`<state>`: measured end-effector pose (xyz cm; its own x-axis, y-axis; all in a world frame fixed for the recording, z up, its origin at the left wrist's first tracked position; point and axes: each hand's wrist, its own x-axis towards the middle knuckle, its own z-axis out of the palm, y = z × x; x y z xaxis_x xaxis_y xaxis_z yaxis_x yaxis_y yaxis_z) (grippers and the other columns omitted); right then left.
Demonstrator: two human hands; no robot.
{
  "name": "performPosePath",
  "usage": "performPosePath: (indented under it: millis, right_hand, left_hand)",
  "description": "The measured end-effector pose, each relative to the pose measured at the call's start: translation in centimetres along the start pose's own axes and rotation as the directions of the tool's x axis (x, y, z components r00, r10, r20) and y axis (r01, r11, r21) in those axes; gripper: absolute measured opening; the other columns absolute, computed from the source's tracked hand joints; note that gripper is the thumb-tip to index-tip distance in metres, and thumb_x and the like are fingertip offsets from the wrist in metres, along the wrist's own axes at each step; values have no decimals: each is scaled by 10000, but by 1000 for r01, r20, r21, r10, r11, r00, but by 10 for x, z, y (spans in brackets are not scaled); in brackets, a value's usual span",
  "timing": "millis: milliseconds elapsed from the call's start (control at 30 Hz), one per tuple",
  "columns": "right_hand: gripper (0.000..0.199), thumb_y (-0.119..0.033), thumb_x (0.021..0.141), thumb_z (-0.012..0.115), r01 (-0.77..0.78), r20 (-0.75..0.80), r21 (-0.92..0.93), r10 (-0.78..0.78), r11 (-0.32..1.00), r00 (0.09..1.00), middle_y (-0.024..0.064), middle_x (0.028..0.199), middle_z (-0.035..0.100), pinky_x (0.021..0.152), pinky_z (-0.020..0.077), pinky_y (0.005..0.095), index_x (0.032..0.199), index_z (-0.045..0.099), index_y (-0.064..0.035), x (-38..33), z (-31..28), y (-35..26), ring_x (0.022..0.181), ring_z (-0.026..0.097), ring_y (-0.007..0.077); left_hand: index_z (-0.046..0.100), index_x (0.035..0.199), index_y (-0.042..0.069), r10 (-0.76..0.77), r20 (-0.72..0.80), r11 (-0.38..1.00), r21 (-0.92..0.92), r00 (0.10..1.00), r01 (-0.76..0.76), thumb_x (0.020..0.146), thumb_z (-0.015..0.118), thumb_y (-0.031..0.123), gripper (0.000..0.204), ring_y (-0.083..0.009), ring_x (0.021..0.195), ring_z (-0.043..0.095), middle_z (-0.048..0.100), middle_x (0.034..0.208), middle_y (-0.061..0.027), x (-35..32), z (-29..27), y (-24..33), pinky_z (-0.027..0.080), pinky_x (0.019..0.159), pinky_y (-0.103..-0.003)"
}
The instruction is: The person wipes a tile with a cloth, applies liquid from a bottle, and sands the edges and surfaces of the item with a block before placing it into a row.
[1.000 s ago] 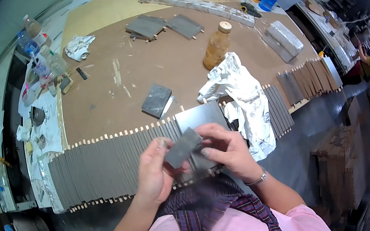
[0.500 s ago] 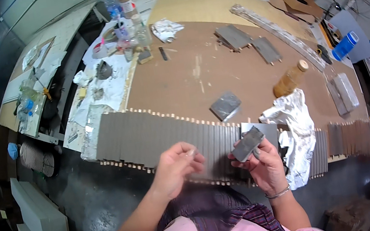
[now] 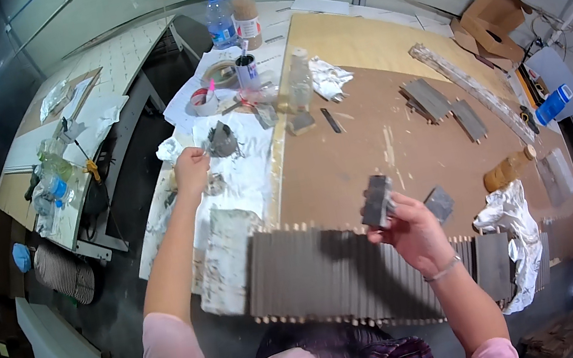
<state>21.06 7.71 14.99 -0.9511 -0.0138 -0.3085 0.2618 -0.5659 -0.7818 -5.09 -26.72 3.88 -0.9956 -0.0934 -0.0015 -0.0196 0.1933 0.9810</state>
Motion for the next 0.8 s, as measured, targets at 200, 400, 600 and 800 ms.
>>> performPosePath:
  millis: [200, 400, 600, 800]
  right_hand:
    - [314, -111, 958, 454, -110, -27, -98, 108, 989, 994, 135, 1009, 645, 765, 562, 367, 1221, 536, 38, 123, 69, 36, 849, 654, 237]
    - [255, -99, 962, 452, -163, -63, -82, 158, 983, 985, 137, 1013, 645, 774, 572, 378, 1146, 551, 45, 197, 105, 74, 847, 663, 246]
    - [216, -123, 958, 497, -125, -87, -67, 119, 990, 989, 118, 857, 617, 650, 554, 347, 1071, 540, 56, 242, 125, 91, 695, 643, 232]
    - [189, -168, 971, 484, -194, -185, -101, 173, 976, 967, 115, 848, 635, 605, 527, 326, 1031, 553, -2, 266, 138, 105, 669, 626, 207]
  left_hand:
    - [605, 870, -19, -134, 4, 919, 374, 991, 123, 825, 685, 85, 139, -119, 551, 585, 632, 709, -58, 69, 16, -42, 469, 478, -257]
    - [668, 898, -25, -125, 71, 988, 104, 990, 117, 776, 702, 69, 157, -186, 622, 662, 688, 732, -85, 73, -3, -36, 494, 556, -317]
    - [686, 865, 86, 316, 111, 694, 650, 942, -310, 819, 635, 184, 120, -307, 742, 655, 688, 812, -94, 75, -20, 19, 497, 655, -429]
    - [685, 784, 84, 382, 365, 332, 803, 849, -494, 801, 636, 179, 107, -316, 782, 659, 681, 820, -120, 94, -11, 15, 506, 674, -455]
